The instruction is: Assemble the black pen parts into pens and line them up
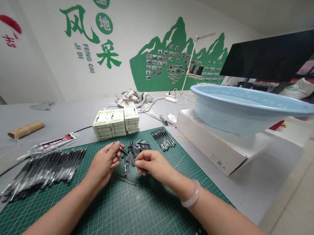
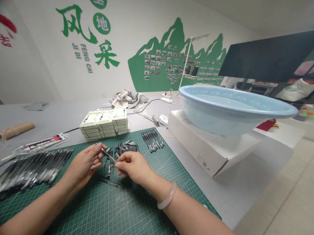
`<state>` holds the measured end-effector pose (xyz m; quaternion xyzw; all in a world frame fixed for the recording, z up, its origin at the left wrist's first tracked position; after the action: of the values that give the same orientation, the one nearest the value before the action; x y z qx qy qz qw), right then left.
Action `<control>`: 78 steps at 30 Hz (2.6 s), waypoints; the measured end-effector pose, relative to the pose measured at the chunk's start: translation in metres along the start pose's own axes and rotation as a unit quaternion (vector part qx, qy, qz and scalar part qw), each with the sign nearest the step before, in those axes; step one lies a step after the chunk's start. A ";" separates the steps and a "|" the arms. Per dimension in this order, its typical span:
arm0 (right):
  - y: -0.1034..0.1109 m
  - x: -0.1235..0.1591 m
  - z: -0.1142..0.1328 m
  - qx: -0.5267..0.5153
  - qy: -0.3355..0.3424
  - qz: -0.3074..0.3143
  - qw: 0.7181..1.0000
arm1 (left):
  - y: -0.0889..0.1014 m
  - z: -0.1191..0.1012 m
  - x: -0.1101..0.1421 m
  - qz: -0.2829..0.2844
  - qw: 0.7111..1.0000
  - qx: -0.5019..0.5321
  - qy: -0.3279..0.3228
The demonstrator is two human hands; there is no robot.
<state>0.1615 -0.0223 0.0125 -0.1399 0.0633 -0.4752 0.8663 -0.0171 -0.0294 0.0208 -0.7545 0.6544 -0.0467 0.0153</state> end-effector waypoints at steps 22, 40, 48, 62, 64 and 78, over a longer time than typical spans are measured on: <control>0.127 -0.021 0.019 0.553 0.054 -0.372 0.744 | 0.009 0.006 -0.006 0.058 0.990 -0.126 0.016; 0.109 -0.021 0.020 0.563 0.137 -0.350 0.736 | 0.034 -0.011 -0.020 0.016 0.924 -0.378 -0.057; 0.040 -0.010 0.013 0.556 0.289 -0.105 0.772 | 0.131 -0.043 -0.047 -0.052 0.636 -0.770 0.007; 0.044 -0.008 0.014 0.533 0.307 -0.129 0.778 | 0.121 -0.024 -0.037 -0.098 0.593 -0.789 0.126; 0.043 -0.007 0.014 0.532 0.307 -0.130 0.778 | 0.117 -0.025 -0.036 -0.104 0.593 -0.788 0.126; 0.041 -0.004 0.021 0.479 0.315 -0.125 0.809 | 0.121 -0.036 -0.033 -0.126 0.689 -0.713 0.031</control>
<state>0.1975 0.0052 0.0197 0.4438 0.0792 -0.5678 0.6887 -0.1445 -0.0124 0.0446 -0.6119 0.3898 0.4089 -0.5536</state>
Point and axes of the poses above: each hand's wrist, its own x-axis away from the middle knuckle, its own y-axis out of the back of the hand, z = x × y, the point moved 2 cm from there along -x, towards the middle knuckle, and after that the axes turned 13 degrees about -x, right-handed, at the moved point
